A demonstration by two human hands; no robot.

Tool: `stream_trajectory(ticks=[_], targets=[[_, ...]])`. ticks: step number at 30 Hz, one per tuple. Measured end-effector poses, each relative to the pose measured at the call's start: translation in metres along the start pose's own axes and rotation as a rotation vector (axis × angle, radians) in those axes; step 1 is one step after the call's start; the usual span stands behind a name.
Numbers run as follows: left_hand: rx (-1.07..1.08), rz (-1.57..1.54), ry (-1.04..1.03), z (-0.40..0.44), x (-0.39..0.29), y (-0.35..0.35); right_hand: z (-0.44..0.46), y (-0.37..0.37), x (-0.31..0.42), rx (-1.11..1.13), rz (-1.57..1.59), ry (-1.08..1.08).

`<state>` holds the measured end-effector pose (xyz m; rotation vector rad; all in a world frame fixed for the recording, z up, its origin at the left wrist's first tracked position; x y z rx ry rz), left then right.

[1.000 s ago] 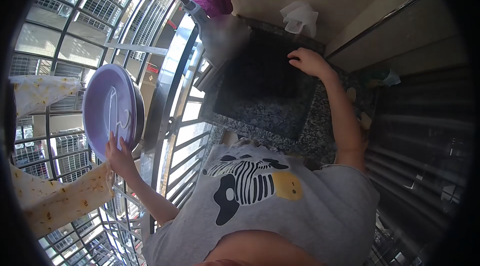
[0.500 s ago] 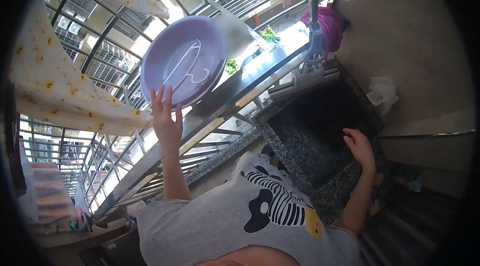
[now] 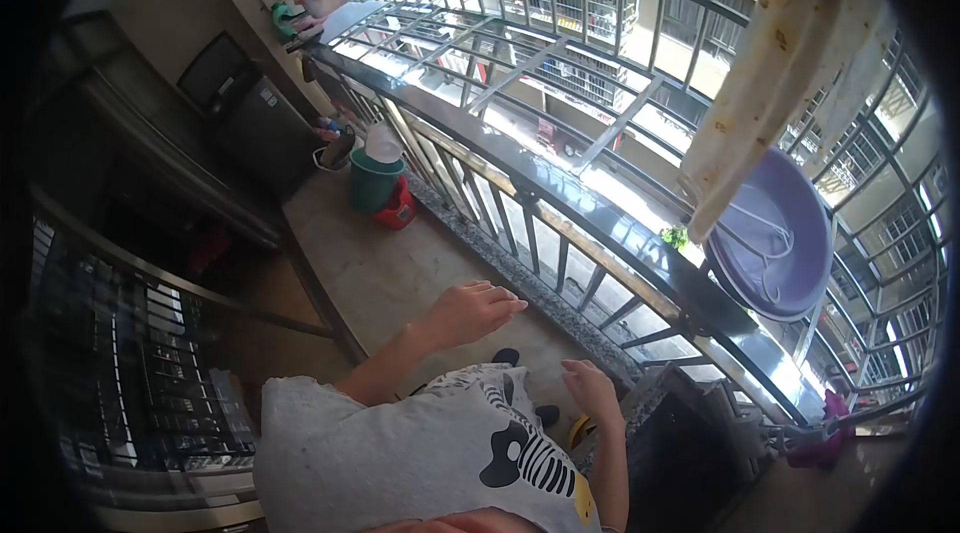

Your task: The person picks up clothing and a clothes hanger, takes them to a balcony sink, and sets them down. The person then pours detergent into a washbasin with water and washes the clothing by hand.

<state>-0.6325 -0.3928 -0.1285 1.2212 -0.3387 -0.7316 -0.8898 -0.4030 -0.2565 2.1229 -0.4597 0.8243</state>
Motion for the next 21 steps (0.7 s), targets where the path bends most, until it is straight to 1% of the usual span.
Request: stream_trajectory(ticks=[3,6,7,10,12,13,16,20,21], targets=[[-0.11,0.089,0.225,-0.079,0.04,0.037,0.048,-0.05,0.072,0.186,-0.234,0.134],[-0.103,0.081,0.462,-0.172,0.082,0.05,0.096,-0.105,0.15,0.329,-0.32,0.291],[-0.109,0.068,0.524,-0.203,0.094,0.056,0.111,-0.127,0.178,0.367,-0.394,0.308],[-0.097,0.041,0.67,-0.302,0.137,0.076,0.171,-0.206,0.251,0.456,-0.484,0.459],[-0.086,0.029,0.762,-0.37,0.165,0.086,0.204,-0.261,0.316,0.488,-0.542,0.503],[-0.079,0.027,0.819,-0.396,0.177,0.101,0.217,-0.279,0.343,0.516,-0.586,0.511],[-0.145,0.078,0.958,-0.467,0.21,0.14,0.254,-0.331,0.435,0.596,-0.624,0.546],[-0.238,0.134,1.075,-0.536,0.26,0.172,0.312,-0.375,0.531,0.661,-0.524,0.646],[-0.249,0.148,1.093,-0.55,0.274,0.177,0.328,-0.381,0.554,0.645,-0.517,0.671]])
Point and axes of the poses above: each hand's wrist, its own z-axis towards the middle knuckle, its own y-axis out of the back of the hand, x = y × z, the point moved 4 cm from there along z, towards the middle knuckle, and after that the axes turned 15 degrees about -y, right-handed, at the moved point
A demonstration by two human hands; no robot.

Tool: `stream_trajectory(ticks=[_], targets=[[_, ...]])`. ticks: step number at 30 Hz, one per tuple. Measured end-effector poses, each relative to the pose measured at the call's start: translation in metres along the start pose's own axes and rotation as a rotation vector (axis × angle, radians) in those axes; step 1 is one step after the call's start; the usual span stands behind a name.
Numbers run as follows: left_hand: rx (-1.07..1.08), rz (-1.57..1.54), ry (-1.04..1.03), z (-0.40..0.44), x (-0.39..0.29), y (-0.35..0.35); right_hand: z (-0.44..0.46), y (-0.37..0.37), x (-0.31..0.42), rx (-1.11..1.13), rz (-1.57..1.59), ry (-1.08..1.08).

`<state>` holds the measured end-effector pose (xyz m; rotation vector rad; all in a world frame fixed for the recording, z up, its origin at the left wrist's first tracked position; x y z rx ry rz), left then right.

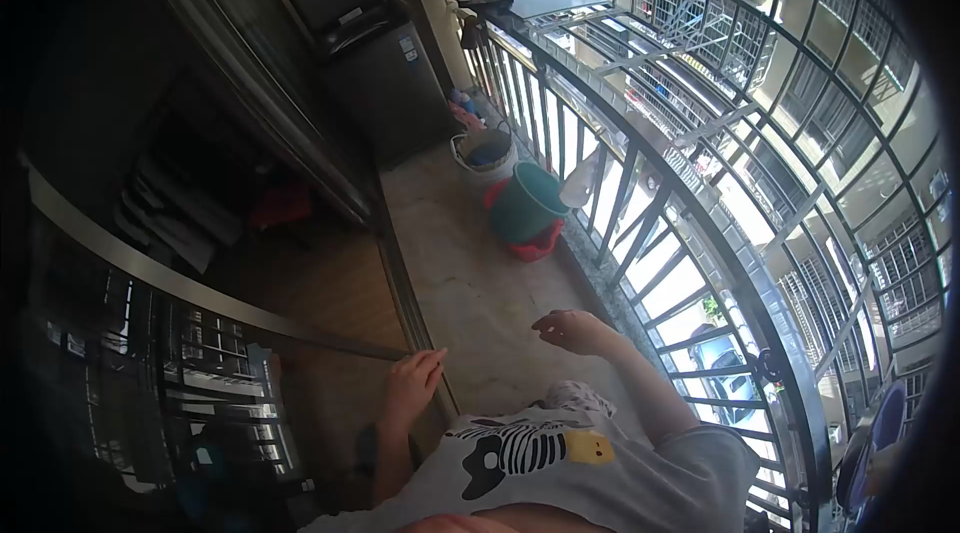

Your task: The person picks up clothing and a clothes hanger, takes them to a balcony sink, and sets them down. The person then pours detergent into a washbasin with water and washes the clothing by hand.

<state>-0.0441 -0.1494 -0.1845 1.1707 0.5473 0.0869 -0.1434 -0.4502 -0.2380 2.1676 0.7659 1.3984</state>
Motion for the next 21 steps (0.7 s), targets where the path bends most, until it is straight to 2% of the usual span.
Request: stream_trajectory(ticks=[5,7,8,10,12,14,15,17,19,21], targets=[[-0.026,-0.121,0.202,0.049,0.098,0.009,0.115,0.086,0.01,-0.067,-0.027,-0.05],[-0.027,-0.233,0.353,0.068,0.151,0.003,0.171,0.125,0.008,-0.098,0.046,-0.008],[0.021,-0.168,0.396,0.073,0.18,-0.005,0.206,0.144,0.002,-0.119,0.133,0.027],[0.111,-0.034,0.474,0.067,0.251,-0.034,0.27,0.183,0.006,-0.129,0.285,0.056],[0.157,-0.207,0.721,0.034,0.33,-0.085,0.339,0.225,0.026,-0.089,0.318,0.002],[0.068,-0.196,0.776,-0.005,0.381,-0.125,0.406,0.263,0.053,-0.088,0.376,0.016],[0.0,-0.292,0.825,-0.04,0.403,-0.159,0.439,0.28,0.068,-0.098,0.382,0.045],[-0.102,-0.485,0.948,-0.069,0.421,-0.197,0.505,0.307,0.091,-0.081,0.462,0.075],[-0.122,-0.656,1.131,-0.049,0.416,-0.218,0.563,0.332,0.125,-0.048,0.462,0.1],[-0.119,-0.732,1.219,-0.016,0.424,-0.23,0.624,0.352,0.151,-0.029,0.446,0.147]])
Point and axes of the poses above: each hand's wrist, its own z-axis towards the middle knuckle, its own y-axis out of the back of the hand, x = y × z, the point moved 4 cm from there along z, towards the middle knuckle, and after that the axes turned 15 degrees about -y, right-handed, at the moved point
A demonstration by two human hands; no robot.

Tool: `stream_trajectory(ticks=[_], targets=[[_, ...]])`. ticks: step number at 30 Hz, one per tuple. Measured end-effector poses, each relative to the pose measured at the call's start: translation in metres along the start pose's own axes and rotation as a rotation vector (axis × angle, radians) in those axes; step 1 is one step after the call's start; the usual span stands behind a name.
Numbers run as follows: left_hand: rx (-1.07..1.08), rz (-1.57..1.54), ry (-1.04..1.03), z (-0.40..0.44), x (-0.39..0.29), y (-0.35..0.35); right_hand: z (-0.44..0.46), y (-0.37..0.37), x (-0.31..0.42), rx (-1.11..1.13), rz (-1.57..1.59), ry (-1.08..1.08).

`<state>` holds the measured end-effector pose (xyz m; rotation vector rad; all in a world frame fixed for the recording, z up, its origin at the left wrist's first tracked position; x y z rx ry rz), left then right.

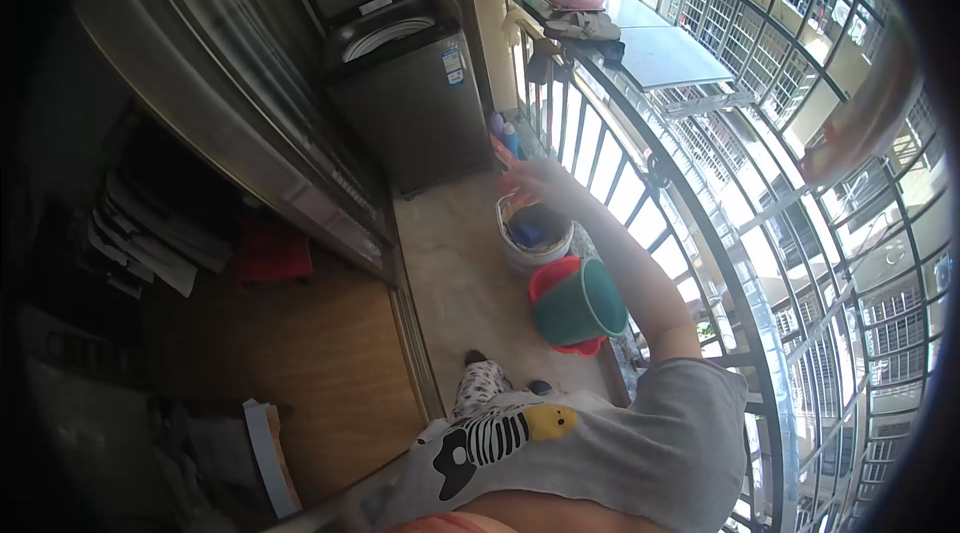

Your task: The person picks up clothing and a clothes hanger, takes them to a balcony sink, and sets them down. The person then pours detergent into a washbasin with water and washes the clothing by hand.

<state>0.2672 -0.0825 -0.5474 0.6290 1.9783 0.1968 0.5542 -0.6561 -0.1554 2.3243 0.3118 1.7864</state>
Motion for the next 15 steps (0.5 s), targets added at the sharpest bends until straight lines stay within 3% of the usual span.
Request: stream_trajectory(ticks=[4,7,10,11,15], targets=[[0.006,-0.016,0.059,0.073,-0.033,0.008,0.124,0.016,0.039,0.034,-0.069,0.033],[-0.018,-0.006,0.023,0.153,-0.064,0.061,0.212,0.034,0.058,0.005,-0.024,0.0],[-0.062,-0.038,-0.043,0.256,-0.113,0.129,0.345,0.084,0.052,0.058,0.121,-0.022],[-0.073,-0.054,-0.068,0.291,-0.131,0.147,0.359,0.093,0.062,-0.046,0.146,-0.14],[-0.158,-0.338,-0.237,0.459,-0.231,0.199,0.433,0.142,0.077,-0.134,0.313,-0.189]])
Point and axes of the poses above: each hand's wrist, its own z-axis towards the middle knuckle, its own y-axis out of the back of the hand, x = y × z, the point moved 4 cm from there along z, towards the middle knuckle, and after that the axes turned 15 degrees about -y, right-handed, at the moved point
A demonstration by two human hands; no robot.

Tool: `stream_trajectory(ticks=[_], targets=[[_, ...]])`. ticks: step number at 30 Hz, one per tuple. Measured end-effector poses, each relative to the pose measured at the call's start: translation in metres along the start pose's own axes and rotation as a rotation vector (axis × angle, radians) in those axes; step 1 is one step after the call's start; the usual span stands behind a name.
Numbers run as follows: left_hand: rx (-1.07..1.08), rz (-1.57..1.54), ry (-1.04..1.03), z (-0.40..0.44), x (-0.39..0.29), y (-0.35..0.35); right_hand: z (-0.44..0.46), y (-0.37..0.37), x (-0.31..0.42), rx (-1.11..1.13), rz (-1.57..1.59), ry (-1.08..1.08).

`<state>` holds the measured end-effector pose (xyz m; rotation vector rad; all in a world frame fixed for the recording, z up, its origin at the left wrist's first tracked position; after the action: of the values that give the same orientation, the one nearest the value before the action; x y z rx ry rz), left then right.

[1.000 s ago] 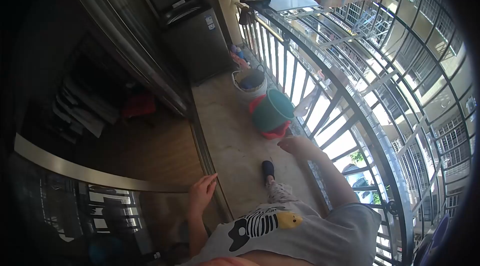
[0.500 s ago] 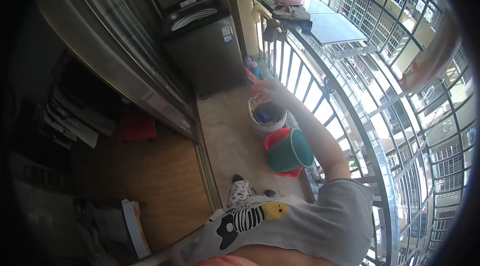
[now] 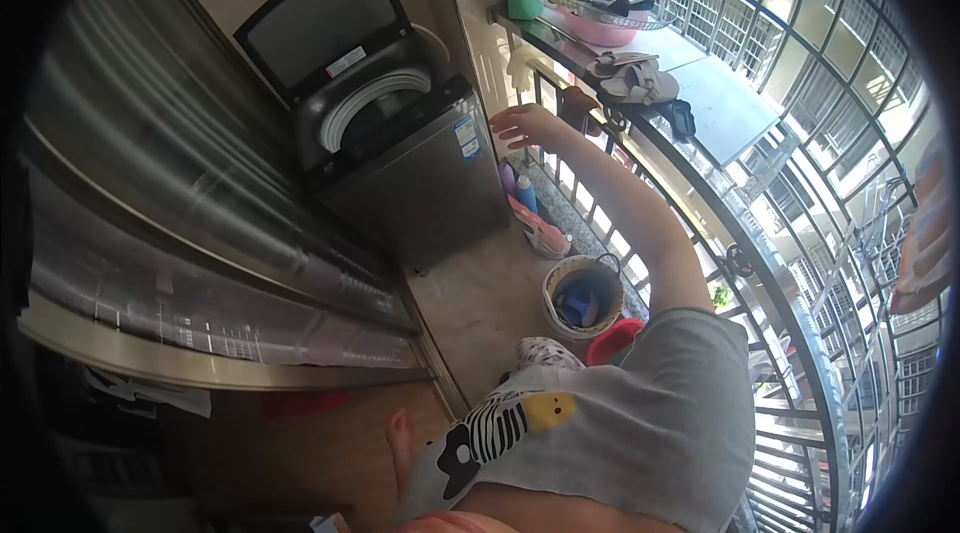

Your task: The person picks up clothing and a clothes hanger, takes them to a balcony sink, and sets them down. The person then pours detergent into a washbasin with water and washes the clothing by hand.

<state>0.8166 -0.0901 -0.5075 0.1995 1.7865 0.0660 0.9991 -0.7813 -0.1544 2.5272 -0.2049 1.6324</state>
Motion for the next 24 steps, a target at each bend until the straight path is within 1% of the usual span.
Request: stream_trajectory(ticks=[1,4,5,7,9,10,11,13,14,17,18,21,22,24], targets=[[-0.022,-0.157,-0.059,0.05,-0.013,-0.011,0.029,0.015,0.006,-0.021,0.016,-0.021],[0.063,0.02,-0.011,0.135,-0.073,-0.045,0.094,0.061,0.04,-0.079,0.1,-0.022],[0.081,0.023,0.019,0.153,-0.083,-0.053,0.116,0.077,0.056,-0.104,0.136,0.016],[0.111,0.025,0.079,0.177,-0.092,-0.075,0.181,0.129,0.075,-0.148,0.263,0.055],[0.084,-0.035,0.108,0.194,-0.083,-0.091,0.237,0.174,0.106,-0.352,0.291,0.058],[0.098,-0.105,0.022,0.202,-0.065,-0.094,0.256,0.193,0.119,-0.404,0.364,0.1],[0.115,-0.181,-0.062,0.21,-0.052,-0.098,0.279,0.217,0.136,-0.507,0.304,0.096],[0.136,-0.023,0.017,0.214,-0.058,-0.113,0.325,0.258,0.153,-0.708,0.171,0.055],[0.149,0.079,0.076,0.22,-0.064,-0.121,0.333,0.268,0.168,-0.796,0.157,0.044],[0.18,0.248,0.139,0.253,-0.085,-0.13,0.386,0.32,0.188,-1.183,-0.146,0.212],[0.189,0.281,0.139,0.265,-0.092,-0.132,0.399,0.33,0.192,-1.235,-0.188,0.246],[0.22,0.36,0.088,0.3,-0.109,-0.137,0.434,0.347,0.191,-0.956,0.171,0.342],[0.233,0.381,0.042,0.313,-0.115,-0.138,0.438,0.345,0.194,-0.918,0.191,0.344],[0.237,0.381,-0.081,0.343,-0.131,-0.141,0.439,0.33,0.2,-0.972,0.18,0.28]])
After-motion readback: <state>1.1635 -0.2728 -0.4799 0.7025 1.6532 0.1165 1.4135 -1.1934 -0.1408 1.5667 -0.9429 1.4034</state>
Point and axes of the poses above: each hand's wrist, its own z-axis towards the middle knuckle, its own y-axis out of the back of the hand, x = y × z, the point moved 4 cm from there along z, towards the middle knuckle, and after that the axes turned 15 degrees about -y, right-handed, at the moved point
